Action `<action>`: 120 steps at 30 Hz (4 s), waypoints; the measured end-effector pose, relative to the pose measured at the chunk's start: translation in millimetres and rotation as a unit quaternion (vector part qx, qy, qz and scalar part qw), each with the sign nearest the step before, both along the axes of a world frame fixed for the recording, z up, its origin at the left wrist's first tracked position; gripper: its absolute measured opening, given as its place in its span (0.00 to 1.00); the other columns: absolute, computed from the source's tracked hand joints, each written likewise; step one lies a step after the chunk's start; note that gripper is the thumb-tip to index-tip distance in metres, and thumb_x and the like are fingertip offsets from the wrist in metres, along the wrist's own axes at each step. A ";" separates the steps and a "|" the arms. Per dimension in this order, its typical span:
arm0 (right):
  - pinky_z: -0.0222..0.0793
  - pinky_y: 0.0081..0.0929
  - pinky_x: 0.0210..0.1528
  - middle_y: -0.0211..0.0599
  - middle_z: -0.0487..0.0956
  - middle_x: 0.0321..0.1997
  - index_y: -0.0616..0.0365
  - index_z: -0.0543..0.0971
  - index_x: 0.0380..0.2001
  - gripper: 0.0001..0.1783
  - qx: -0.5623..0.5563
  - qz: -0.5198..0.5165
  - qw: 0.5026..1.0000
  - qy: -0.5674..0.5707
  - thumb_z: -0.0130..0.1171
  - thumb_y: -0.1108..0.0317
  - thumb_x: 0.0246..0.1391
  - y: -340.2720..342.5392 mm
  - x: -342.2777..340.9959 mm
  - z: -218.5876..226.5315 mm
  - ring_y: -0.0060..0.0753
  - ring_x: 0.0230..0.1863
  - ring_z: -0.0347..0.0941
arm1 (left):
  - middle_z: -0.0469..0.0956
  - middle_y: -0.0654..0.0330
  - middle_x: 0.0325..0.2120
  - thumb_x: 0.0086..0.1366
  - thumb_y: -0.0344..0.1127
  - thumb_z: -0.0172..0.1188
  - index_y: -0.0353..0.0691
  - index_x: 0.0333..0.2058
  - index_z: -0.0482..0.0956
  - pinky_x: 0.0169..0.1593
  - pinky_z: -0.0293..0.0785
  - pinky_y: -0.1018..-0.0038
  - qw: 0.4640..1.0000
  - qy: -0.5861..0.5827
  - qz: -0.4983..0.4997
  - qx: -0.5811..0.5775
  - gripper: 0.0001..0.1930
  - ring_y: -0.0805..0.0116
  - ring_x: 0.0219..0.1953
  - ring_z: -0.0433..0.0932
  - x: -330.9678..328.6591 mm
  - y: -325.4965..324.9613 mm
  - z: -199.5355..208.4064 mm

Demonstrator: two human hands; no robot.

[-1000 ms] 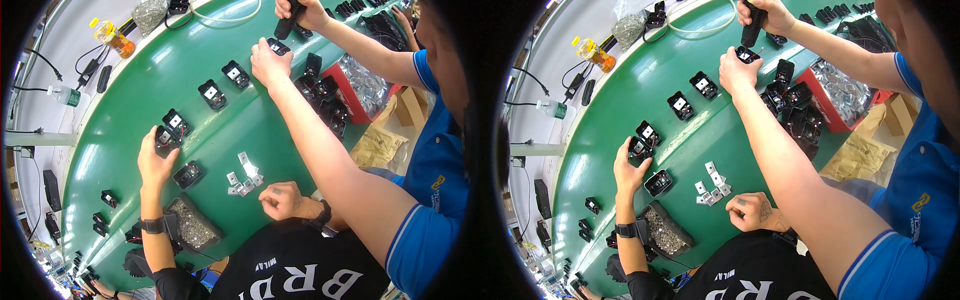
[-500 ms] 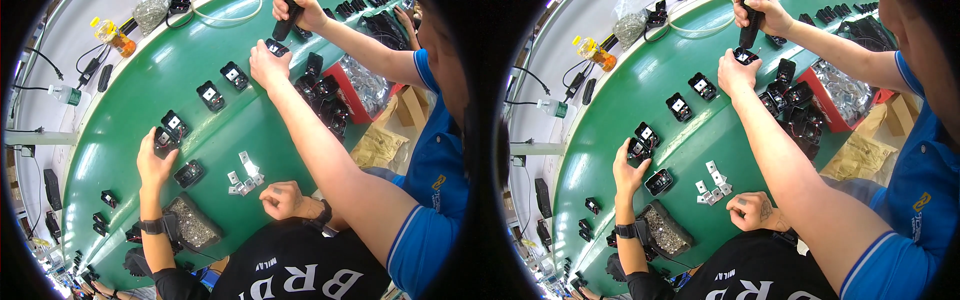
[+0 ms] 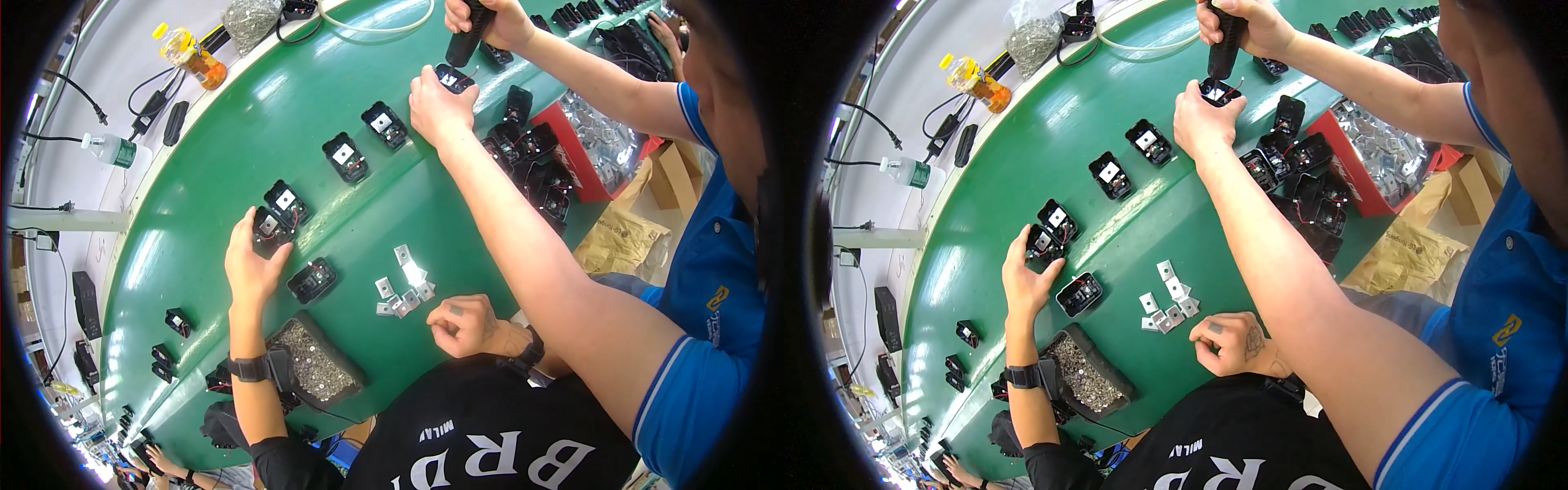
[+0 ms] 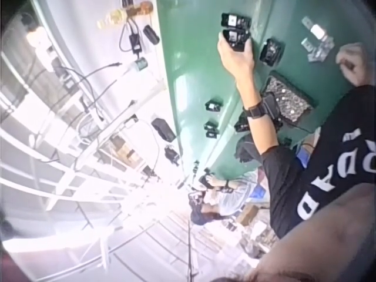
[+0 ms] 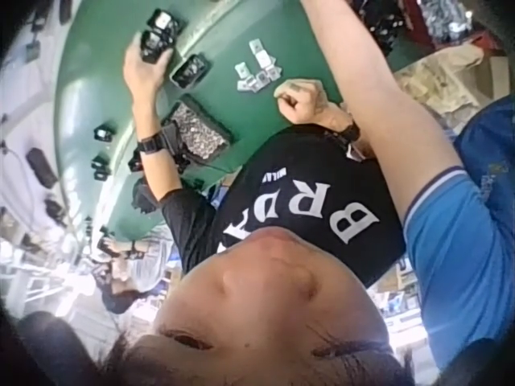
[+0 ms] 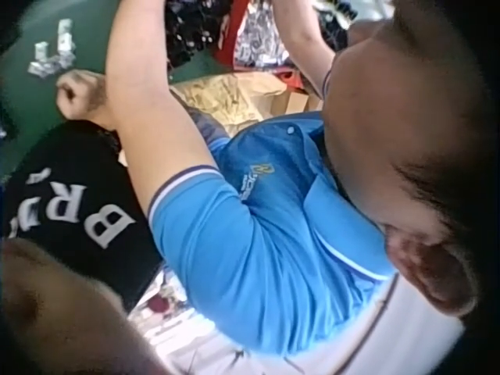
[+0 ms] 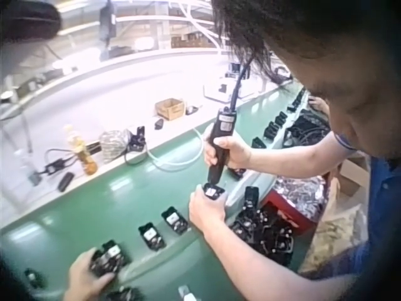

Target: The person picks up a screw from a container, places it onto the tip of a power screwdriver, and drives it into a black plastic housing. This process is repeated several times, occasionally involving placing a metal bracket onto the housing before screwing.

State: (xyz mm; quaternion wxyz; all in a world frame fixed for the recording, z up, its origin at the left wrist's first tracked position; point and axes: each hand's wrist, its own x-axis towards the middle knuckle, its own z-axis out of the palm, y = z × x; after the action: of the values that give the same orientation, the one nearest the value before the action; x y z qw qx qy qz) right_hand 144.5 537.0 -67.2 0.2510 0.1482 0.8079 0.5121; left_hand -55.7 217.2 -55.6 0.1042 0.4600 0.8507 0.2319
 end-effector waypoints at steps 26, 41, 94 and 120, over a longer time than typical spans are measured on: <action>0.62 0.25 0.54 0.26 0.75 0.37 0.42 0.80 0.32 0.32 0.016 -0.013 0.997 0.070 0.85 0.66 0.16 -7.4 -3.5 -25.5 0.27 0.46 0.71 | 0.76 0.46 0.56 0.48 0.35 0.76 0.34 0.62 0.70 0.62 0.72 0.62 1.000 0.007 0.009 -0.015 0.41 0.49 0.58 0.77 -1.7 -8.5 -1.7; 0.64 0.30 0.63 0.31 0.77 0.48 0.43 0.81 0.49 0.38 -0.028 0.019 0.999 -0.015 0.82 0.73 0.27 -26.9 6.5 1.8 0.34 0.56 0.71 | 0.76 0.46 0.57 0.47 0.35 0.76 0.35 0.62 0.70 0.62 0.72 0.62 0.999 0.014 0.018 -0.034 0.42 0.49 0.58 0.77 0.7 -10.8 -5.1; 0.63 0.20 0.18 0.27 0.75 0.16 0.56 0.79 0.25 0.09 -0.735 -0.034 0.360 0.573 0.62 0.81 0.39 -221.6 145.2 -30.5 0.22 0.13 0.70 | 0.75 0.52 0.49 0.55 0.50 0.71 0.42 0.64 0.69 0.51 0.76 0.59 0.966 0.241 -0.090 -0.009 0.40 0.51 0.49 0.76 -30.2 10.1 -14.5; 0.66 0.34 0.58 0.39 0.72 0.59 0.63 0.63 0.63 0.39 -0.703 -0.121 0.157 0.683 0.65 0.67 0.49 -189.0 126.5 31.8 0.35 0.58 0.72 | 0.74 0.54 0.51 0.57 0.53 0.70 0.43 0.67 0.66 0.46 0.77 0.64 0.946 0.307 -0.103 -0.021 0.42 0.57 0.47 0.77 -60.7 -3.3 -4.5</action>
State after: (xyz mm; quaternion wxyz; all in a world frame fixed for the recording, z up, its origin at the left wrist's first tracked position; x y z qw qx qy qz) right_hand 271.0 348.0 -35.4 -0.3458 0.2938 0.6409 -0.6191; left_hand -116.4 213.9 -60.1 -0.1294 0.5914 0.7944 0.0490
